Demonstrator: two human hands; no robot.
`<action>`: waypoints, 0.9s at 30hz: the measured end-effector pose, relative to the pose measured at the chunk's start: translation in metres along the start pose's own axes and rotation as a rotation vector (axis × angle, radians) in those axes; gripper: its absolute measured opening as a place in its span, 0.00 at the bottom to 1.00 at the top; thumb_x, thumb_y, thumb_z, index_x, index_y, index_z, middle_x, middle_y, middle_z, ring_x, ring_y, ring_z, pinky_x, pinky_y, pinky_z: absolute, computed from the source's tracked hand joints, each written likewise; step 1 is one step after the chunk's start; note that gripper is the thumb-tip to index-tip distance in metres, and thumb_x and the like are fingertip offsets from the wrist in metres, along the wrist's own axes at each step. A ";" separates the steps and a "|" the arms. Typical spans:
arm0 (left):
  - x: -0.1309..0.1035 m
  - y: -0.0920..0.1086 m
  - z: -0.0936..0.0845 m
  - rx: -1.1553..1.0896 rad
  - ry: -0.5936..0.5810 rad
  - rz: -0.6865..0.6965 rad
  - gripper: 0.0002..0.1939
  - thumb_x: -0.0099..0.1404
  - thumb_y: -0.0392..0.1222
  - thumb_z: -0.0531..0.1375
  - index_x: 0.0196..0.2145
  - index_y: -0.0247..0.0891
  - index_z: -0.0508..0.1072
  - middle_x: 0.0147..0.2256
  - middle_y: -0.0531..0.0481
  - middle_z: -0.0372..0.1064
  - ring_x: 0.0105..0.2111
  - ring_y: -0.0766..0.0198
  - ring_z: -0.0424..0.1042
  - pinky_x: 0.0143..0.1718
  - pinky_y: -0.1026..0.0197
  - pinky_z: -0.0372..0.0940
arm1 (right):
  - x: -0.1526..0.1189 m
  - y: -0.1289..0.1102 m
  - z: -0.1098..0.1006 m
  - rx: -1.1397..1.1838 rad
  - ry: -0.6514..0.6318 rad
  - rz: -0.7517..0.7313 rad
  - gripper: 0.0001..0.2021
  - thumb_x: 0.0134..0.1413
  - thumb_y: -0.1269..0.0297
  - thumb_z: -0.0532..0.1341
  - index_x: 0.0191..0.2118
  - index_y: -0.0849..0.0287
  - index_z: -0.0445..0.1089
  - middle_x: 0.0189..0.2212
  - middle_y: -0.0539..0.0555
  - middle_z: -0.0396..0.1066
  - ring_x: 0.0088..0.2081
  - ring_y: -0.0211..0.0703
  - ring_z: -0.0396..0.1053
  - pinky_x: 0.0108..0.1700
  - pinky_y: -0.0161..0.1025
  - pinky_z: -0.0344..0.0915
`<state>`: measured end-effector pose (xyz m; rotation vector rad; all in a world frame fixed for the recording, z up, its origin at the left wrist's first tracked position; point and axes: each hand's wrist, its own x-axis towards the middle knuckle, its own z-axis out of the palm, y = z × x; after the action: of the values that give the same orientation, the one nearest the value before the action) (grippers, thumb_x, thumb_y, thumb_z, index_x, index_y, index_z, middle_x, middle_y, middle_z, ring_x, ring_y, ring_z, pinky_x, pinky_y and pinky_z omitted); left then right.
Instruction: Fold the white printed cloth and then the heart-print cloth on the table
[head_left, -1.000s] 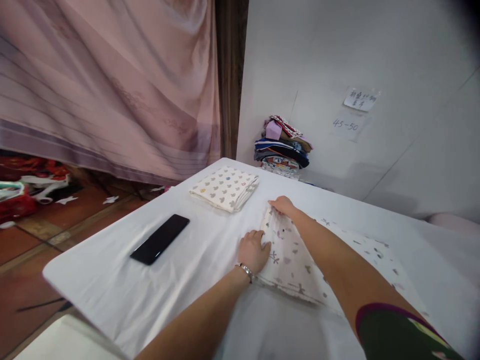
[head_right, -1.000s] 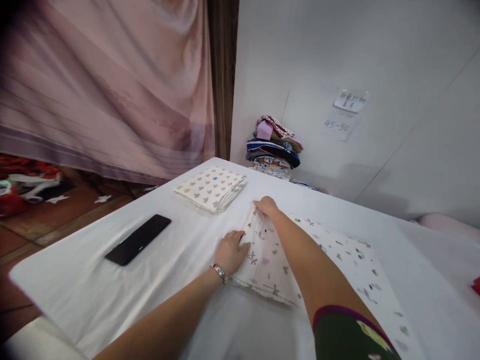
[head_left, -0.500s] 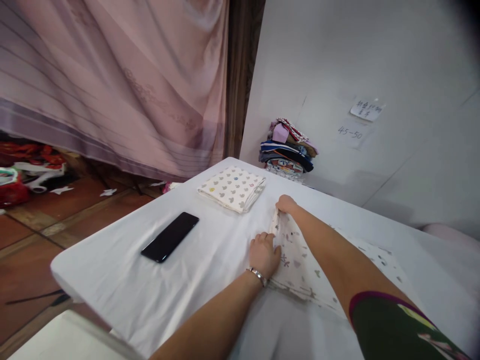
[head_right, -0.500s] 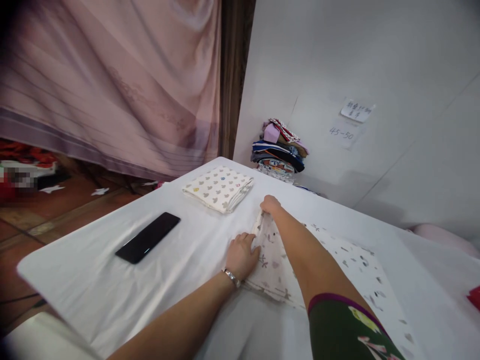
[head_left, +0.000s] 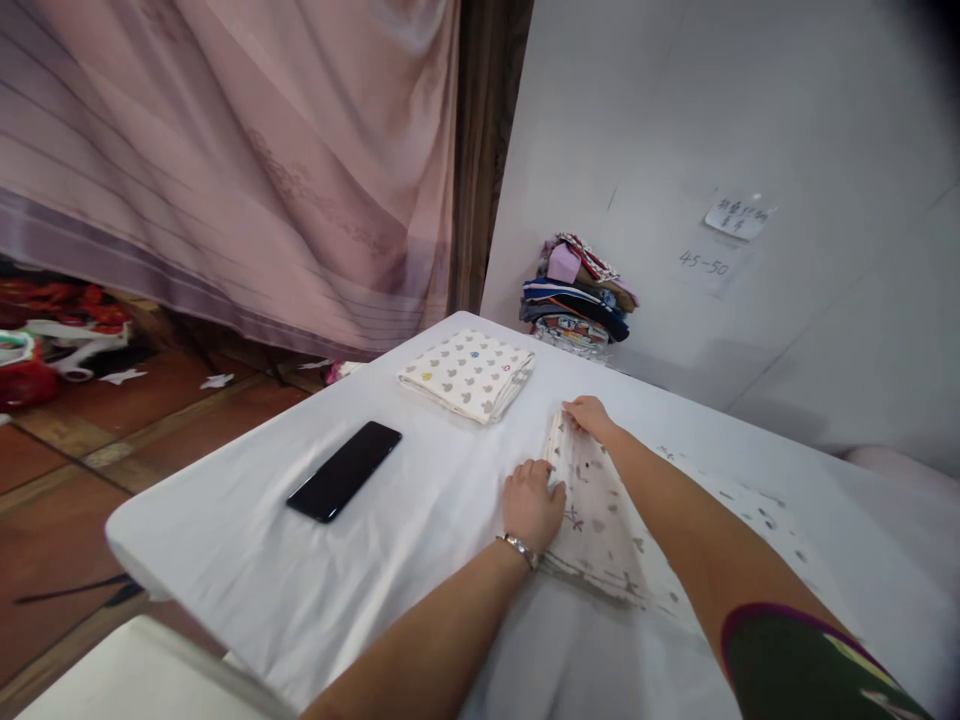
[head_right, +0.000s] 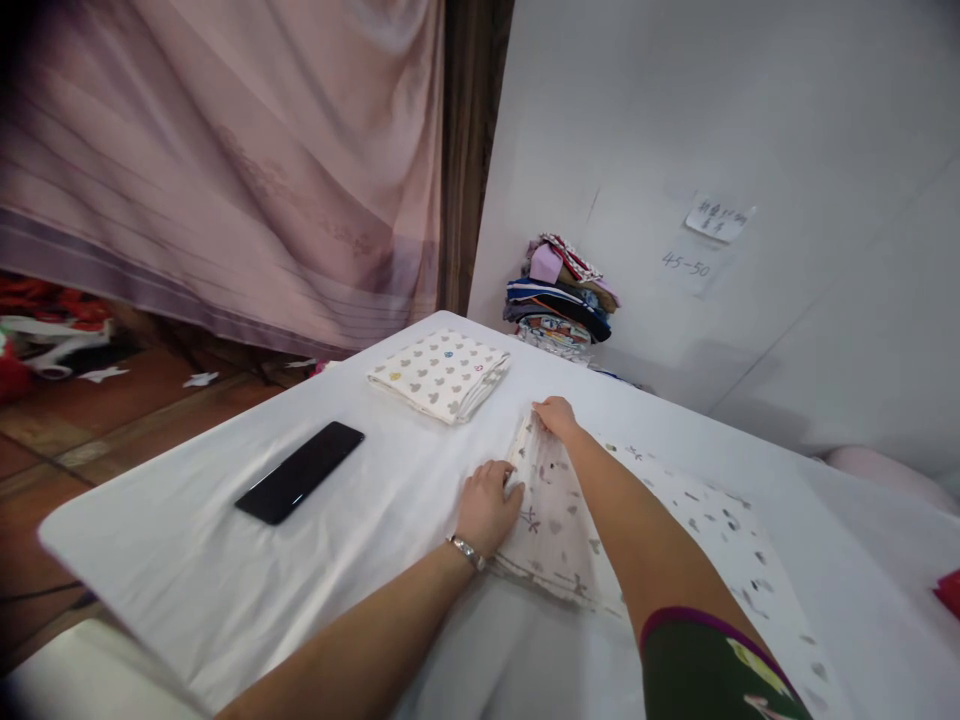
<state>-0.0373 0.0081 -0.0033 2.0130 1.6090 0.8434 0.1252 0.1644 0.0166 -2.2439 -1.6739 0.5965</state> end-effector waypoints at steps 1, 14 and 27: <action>0.000 0.000 0.000 -0.008 0.003 0.008 0.11 0.59 0.42 0.55 0.41 0.39 0.68 0.39 0.47 0.68 0.41 0.58 0.65 0.42 0.57 0.56 | -0.003 0.000 -0.001 0.010 -0.017 0.010 0.17 0.58 0.56 0.52 0.33 0.65 0.70 0.17 0.52 0.69 0.16 0.32 0.64 0.20 0.28 0.60; 0.004 0.001 -0.004 -0.078 -0.002 0.021 0.11 0.63 0.42 0.52 0.36 0.40 0.73 0.35 0.48 0.70 0.38 0.61 0.66 0.40 0.59 0.58 | -0.020 -0.013 -0.015 0.224 -0.265 0.137 0.07 0.47 0.67 0.65 0.28 0.66 0.69 0.14 0.50 0.67 0.16 0.33 0.65 0.22 0.29 0.65; 0.009 -0.004 -0.003 -0.295 -0.018 -0.125 0.12 0.64 0.42 0.50 0.40 0.43 0.72 0.35 0.50 0.74 0.34 0.63 0.70 0.36 0.63 0.61 | -0.019 0.007 -0.016 0.458 -0.324 0.152 0.05 0.46 0.71 0.65 0.30 0.65 0.68 0.18 0.50 0.69 0.20 0.32 0.67 0.25 0.28 0.67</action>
<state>-0.0408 0.0171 -0.0019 1.6946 1.4844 0.9502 0.1341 0.1444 0.0305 -2.0198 -1.3192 1.2937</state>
